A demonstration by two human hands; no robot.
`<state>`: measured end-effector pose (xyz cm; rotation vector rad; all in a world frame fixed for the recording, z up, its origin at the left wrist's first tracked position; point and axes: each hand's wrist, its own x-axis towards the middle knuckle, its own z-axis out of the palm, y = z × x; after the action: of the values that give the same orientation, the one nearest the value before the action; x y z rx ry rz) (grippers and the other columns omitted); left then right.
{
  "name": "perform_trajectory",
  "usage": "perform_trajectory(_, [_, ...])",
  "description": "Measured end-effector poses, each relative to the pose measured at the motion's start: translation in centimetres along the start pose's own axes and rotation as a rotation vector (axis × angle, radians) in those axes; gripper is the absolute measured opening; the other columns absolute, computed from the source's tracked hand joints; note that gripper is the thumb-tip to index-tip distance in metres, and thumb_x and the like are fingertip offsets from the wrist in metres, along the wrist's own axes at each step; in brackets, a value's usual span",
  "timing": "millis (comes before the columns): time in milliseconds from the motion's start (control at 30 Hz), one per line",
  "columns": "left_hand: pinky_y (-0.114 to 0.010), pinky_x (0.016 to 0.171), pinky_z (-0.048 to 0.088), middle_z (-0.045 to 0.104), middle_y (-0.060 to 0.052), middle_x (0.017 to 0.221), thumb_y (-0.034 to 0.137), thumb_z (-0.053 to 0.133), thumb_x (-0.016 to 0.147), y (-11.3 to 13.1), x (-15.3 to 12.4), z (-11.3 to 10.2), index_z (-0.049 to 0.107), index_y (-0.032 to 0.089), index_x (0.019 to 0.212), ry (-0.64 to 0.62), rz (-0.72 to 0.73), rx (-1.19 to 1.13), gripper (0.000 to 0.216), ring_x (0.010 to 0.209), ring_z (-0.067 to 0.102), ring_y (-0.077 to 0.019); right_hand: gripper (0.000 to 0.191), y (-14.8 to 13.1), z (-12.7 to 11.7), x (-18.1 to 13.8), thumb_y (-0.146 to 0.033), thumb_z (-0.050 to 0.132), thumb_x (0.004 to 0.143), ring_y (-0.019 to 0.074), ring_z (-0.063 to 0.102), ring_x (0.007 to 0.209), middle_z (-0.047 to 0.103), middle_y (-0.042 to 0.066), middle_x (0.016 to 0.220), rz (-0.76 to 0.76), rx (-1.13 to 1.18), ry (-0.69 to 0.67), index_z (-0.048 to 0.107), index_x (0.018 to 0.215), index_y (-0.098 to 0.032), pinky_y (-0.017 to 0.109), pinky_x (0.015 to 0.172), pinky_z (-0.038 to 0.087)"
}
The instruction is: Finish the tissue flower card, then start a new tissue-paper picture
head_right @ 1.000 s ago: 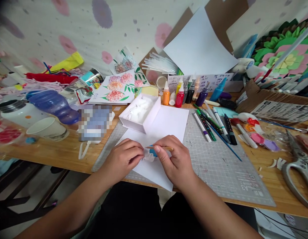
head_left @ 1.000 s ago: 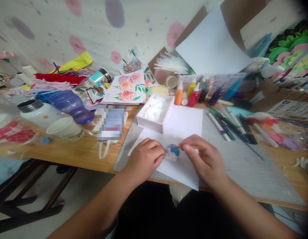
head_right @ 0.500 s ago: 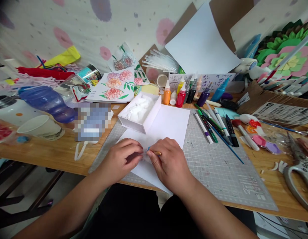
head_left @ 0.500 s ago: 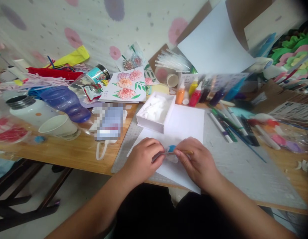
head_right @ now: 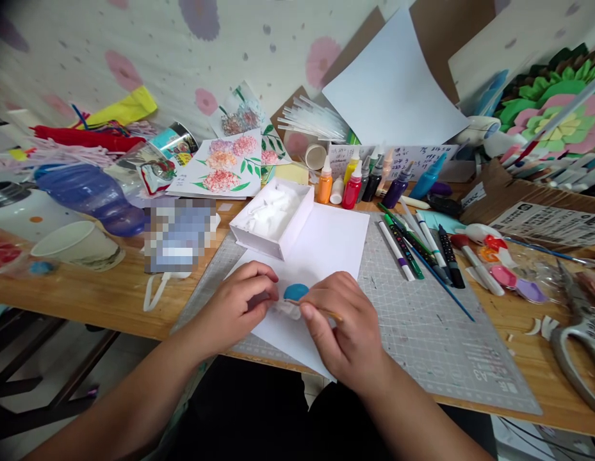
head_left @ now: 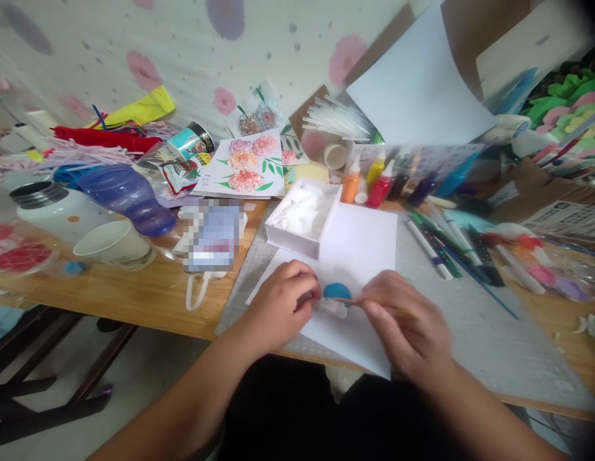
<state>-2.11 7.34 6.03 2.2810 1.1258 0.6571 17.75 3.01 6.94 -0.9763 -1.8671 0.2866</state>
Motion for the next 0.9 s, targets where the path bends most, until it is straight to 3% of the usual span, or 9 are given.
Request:
perform_trajectory(100, [-0.029, 0.08, 0.046, 0.055, 0.001, 0.1, 0.0, 0.051, 0.073, 0.0, -0.2, 0.0, 0.059, 0.022, 0.079, -0.003, -0.007, -0.02, 0.024, 0.092, 0.055, -0.0138, 0.014, 0.1, -0.1, 0.1, -0.013, 0.052, 0.088, 0.0165, 0.06, 0.071, 0.065, 0.003, 0.075, 0.048, -0.007, 0.064, 0.063, 0.09, -0.021, 0.032, 0.063, 0.047])
perform_trajectory(233, [-0.026, 0.079, 0.046, 0.056, 0.001, 0.097, -0.004, 0.049, 0.072, 0.0, -0.4, -0.5, 0.059, 0.021, 0.08, 0.068, 0.006, -0.087, 0.028, 0.09, 0.056, -0.0124, 0.01, 0.7, 0.5, 0.1, -0.015, 0.057, 0.087, 0.0168, 0.059, 0.073, 0.067, 0.003, 0.08, -0.002, 0.0, -0.053, 0.063, 0.093, -0.021, 0.034, 0.068, 0.047])
perform_trajectory(400, [-0.026, 0.072, 0.045, 0.06, 0.001, 0.085, 0.009, 0.051, 0.081, 0.0, 1.5, -2.9, 0.057, 0.02, 0.087, 0.38, -0.019, 0.036, 0.014, 0.078, 0.057, -0.0132, 0.013, 0.7, 0.7, -0.2, -0.011, 0.054, 0.088, 0.0159, 0.057, 0.075, 0.066, 0.003, 0.081, -0.015, 0.043, -0.089, 0.062, 0.095, -0.02, 0.034, 0.069, 0.044])
perform_trajectory(467, [-0.028, 0.072, 0.045, 0.062, 0.0, 0.087, 0.015, 0.051, 0.084, 0.2, 3.3, -4.3, 0.058, 0.02, 0.088, 0.434, -0.06, 0.191, 0.01, 0.079, 0.057, -0.0151, 0.014, 0.7, 0.6, -0.3, -0.011, 0.053, 0.088, 0.0159, 0.057, 0.074, 0.065, 0.003, 0.081, -0.02, 0.042, -0.088, 0.061, 0.096, -0.02, 0.034, 0.068, 0.043])
perform_trajectory(600, [-0.034, 0.074, 0.043, 0.066, -0.002, 0.089, 0.02, 0.057, 0.08, 0.2, 7.5, -6.0, 0.065, 0.023, 0.082, 0.269, -0.129, 0.441, 0.009, 0.084, 0.059, -0.0215, 0.013, 0.7, 0.6, -0.4, -0.012, 0.053, 0.089, 0.0165, 0.056, 0.073, 0.065, 0.003, 0.08, -0.02, 0.03, -0.081, 0.061, 0.094, -0.021, 0.035, 0.067, 0.042])
perform_trajectory(767, [-0.029, 0.062, 0.039, 0.069, -0.001, 0.077, 0.028, 0.069, 0.065, -1.4, 11.5, -5.6, 0.07, 0.025, 0.078, 0.137, -0.187, 0.457, 0.013, 0.072, 0.059, -0.0208, 0.013, 0.7, 0.5, -0.5, -0.014, 0.051, 0.09, 0.0167, 0.056, 0.072, 0.064, 0.003, 0.077, -0.003, 0.022, -0.078, 0.062, 0.092, -0.021, 0.035, 0.067, 0.043])
perform_trajectory(900, [-0.027, 0.054, 0.035, 0.065, 0.002, 0.063, 0.021, 0.066, 0.064, -1.9, 12.3, -5.1, 0.067, 0.025, 0.06, 0.079, -0.183, 0.41, 0.005, 0.057, 0.055, -0.0156, 0.014, 0.6, 0.5, -0.5, -0.016, 0.05, 0.09, 0.0166, 0.058, 0.071, 0.065, 0.003, 0.077, 0.002, 0.011, -0.064, 0.063, 0.091, -0.021, 0.034, 0.067, 0.043])
